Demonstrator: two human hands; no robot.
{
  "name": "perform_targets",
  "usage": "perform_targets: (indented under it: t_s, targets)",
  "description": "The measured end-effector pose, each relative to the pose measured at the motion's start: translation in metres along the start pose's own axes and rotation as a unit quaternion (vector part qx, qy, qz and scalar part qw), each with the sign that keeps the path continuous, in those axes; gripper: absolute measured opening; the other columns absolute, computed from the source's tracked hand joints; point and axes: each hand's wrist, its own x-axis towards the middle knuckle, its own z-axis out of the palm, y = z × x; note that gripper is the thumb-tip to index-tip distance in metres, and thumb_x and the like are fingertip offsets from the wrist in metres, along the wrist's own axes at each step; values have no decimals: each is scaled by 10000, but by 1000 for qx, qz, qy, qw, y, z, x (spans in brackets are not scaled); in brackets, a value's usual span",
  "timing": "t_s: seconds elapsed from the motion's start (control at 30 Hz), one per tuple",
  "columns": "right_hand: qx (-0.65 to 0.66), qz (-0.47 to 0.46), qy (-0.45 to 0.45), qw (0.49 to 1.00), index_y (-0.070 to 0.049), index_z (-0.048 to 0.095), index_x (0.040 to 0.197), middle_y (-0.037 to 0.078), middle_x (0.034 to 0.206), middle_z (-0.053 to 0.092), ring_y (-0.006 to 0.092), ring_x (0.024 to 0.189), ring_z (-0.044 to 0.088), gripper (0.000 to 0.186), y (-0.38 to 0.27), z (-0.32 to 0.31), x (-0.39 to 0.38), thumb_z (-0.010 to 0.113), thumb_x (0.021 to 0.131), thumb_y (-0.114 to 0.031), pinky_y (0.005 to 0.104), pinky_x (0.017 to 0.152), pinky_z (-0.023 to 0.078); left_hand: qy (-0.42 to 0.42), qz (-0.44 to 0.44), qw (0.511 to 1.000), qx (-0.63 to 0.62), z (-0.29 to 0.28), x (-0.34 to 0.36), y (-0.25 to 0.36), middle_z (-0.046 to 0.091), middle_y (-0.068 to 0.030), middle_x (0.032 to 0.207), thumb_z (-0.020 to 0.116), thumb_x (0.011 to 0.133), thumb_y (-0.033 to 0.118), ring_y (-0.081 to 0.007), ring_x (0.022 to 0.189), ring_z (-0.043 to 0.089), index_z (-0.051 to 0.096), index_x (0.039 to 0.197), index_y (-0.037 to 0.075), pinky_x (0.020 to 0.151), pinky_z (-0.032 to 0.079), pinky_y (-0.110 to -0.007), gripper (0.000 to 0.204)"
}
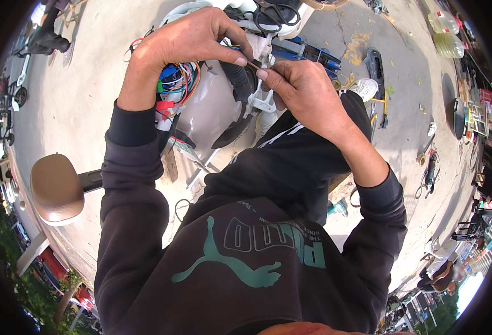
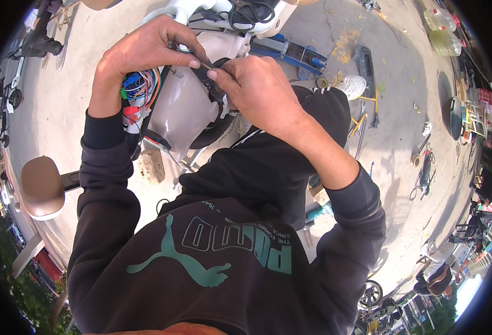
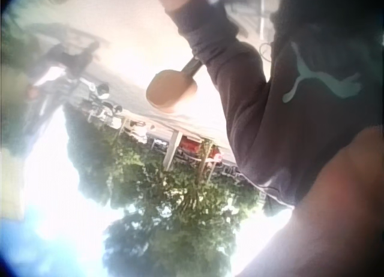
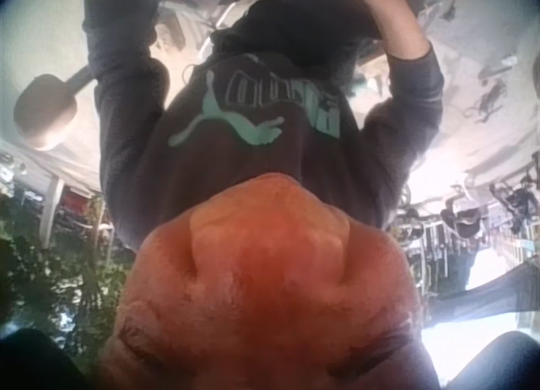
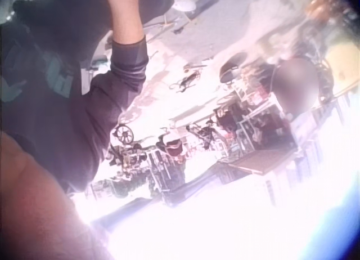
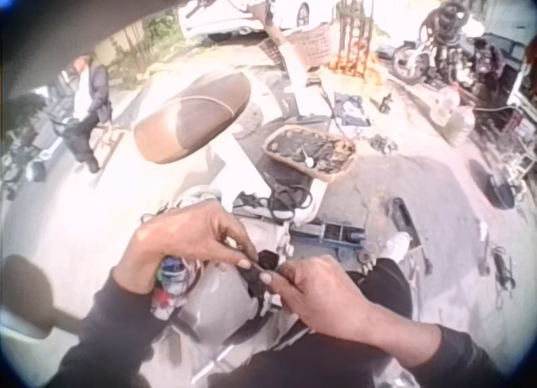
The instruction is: The person works on the exposed wiring of a scooter's handlebar assembly. They strip wire insulation with pliers, twist exposed conductors together, and wrap connections with electrical tape. The scooter remains stationary on a stand while the person manipulates the wires and tools throughout the clip.
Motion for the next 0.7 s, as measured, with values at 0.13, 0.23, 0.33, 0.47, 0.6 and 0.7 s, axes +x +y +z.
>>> perform_targets:
  t_s: [0.13, 0.23, 0.33, 0.47, 0.6, 0.7]
  targets:
    - [-30, -52, 8, 998, 30, 678, 739, 166, 580, 627, 347, 562, 647, 349, 6, -8, -4, 664, 992, -209, 415, 580, 513, 1, 45, 999, -14, 1, 12, -7, 765, -93, 936, 777, 859, 58, -178, 860, 689, 772, 1029, -19, 852, 544, -318, 186]
    - [-49, -30, -51, 997, 32, 674, 757, 140, 572, 624, 301, 533, 646, 295, -1, -35, -45, 688, 979, -162, 375, 549, 499, 48, -25, 998, 33, 2, 5, -24, 753, -93, 925, 771, 874, 84, -172, 852, 675, 765, 1010, -21, 837, 533, -311, 172]
    - [5, 42, 71, 997, 13, 751, 928, 33, 601, 620, 66, 522, 567, 169, 5, -80, -122, 686, 1009, -120, 256, 511, 433, 66, -4, 996, -55, -5, -4, -11, 745, -88, 922, 769, 886, 122, -165, 857, 665, 762, 1008, -15, 825, 523, -309, 184]
    - [-343, 128, 290, 885, -23, 388, 1566, 155, 960, 625, 241, 800, 551, 500, 126, -172, -214, 474, 1076, -64, 351, 784, 489, 87, -18, 996, -5, -1, 8, 18, 717, -60, 917, 748, 922, 183, -149, 847, 622, 746, 1051, -8, 823, 512, -306, 230]
    - [-476, 541, -7, 693, 7, 531, 1398, 288, 1499, 486, 408, 1313, 571, 463, 302, -199, -303, 512, 935, -19, 506, 1050, 505, 149, -10, 988, -39, -4, 26, 16, 694, -51, 887, 723, 951, 241, -130, 818, 591, 727, 1064, -6, 773, 493, -295, 272]
    - [-456, 573, -19, 681, -57, 724, 1137, 225, 1203, 719, 385, 1137, 697, 461, 327, -184, -287, 546, 1027, -468, 511, 929, 565, 168, -36, 979, -114, -9, 25, 0, 658, -25, 817, 675, 987, 287, -67, 686, 517, 697, 1098, 11, 625, 421, -233, 298]
